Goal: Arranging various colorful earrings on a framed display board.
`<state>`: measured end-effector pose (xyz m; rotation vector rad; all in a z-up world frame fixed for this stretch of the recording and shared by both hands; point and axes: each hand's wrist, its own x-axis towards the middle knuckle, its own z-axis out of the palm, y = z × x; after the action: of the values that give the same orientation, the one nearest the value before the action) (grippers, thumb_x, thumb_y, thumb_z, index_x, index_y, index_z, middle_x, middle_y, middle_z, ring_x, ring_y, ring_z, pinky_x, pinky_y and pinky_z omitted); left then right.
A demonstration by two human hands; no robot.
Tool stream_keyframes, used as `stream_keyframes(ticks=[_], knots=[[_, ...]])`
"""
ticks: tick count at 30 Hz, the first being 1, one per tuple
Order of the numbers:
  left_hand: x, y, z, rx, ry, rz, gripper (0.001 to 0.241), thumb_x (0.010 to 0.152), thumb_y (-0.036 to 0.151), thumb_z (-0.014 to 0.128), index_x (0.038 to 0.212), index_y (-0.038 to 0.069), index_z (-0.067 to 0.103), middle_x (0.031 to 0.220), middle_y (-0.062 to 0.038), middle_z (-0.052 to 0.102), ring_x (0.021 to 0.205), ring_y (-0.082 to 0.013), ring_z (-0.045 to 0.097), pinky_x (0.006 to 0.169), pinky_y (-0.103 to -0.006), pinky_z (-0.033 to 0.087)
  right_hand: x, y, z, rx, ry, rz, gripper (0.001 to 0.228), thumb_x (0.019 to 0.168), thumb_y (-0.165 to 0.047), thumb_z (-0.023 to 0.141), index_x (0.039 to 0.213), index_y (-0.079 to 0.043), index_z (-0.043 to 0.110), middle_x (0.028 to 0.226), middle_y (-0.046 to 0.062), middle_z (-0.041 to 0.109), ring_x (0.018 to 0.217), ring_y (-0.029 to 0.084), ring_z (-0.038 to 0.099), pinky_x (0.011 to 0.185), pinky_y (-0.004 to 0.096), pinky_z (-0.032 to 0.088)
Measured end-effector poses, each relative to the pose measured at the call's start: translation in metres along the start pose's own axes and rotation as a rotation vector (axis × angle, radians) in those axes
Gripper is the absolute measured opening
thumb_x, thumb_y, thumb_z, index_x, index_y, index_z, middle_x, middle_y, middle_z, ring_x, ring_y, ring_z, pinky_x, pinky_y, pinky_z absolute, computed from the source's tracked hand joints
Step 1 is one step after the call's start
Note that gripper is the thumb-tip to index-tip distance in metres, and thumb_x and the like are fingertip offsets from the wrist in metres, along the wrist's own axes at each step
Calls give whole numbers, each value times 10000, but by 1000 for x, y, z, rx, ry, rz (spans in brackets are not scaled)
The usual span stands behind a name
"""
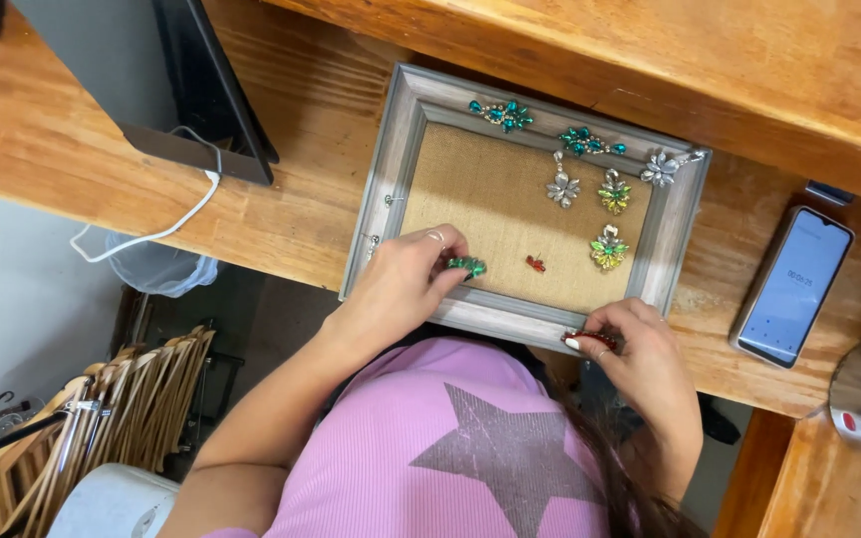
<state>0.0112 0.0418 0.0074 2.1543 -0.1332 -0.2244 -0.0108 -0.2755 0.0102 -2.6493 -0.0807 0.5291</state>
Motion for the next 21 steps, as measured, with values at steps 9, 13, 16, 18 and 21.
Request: stream_keyframes(ticks=[9,13,16,18,21], knots=[[28,-11,21,208,82,79,252,872,159,757,1123,139,753,956,-120,680,912,-363,710,797,-467,603,-2,21,15,363,220,47,145,899,-208,826,1016,-142,772,801,53,725,801,187,659,828,365,529],[13,-12,4,293,241,129,446,824,202,829,1241,115,695,1029,-128,590,971,-398,661,816,-503,590,2,-3,11,464,293,66,144,955,-175,797,1092,-149,762,850,41,726,813,152,642,841,334,518],[4,-23,-19,297,398,169,392,813,204,844,1185,140,737,1013,-91,595,939,-347,641,844,-441,554,13,-13,18,494,396,19,139,972,-103,790,1108,-127,772,837,36,709,767,134,606,795,305,515],[0,-36,-32,359,508,150,281,851,145,823,1125,136,762,982,-59,589,907,-297,606,839,-391,535,22,-16,28,489,438,-5,158,963,-93,805,1116,-117,775,860,53,722,771,159,643,786,313,524],[-2,-43,-47,470,548,138,261,855,104,810,1108,157,770,972,-35,555,878,-238,555,820,-358,516,35,-20,37,461,433,-33,170,969,-58,784,1130,-109,769,851,63,731,749,156,641,760,302,524]])
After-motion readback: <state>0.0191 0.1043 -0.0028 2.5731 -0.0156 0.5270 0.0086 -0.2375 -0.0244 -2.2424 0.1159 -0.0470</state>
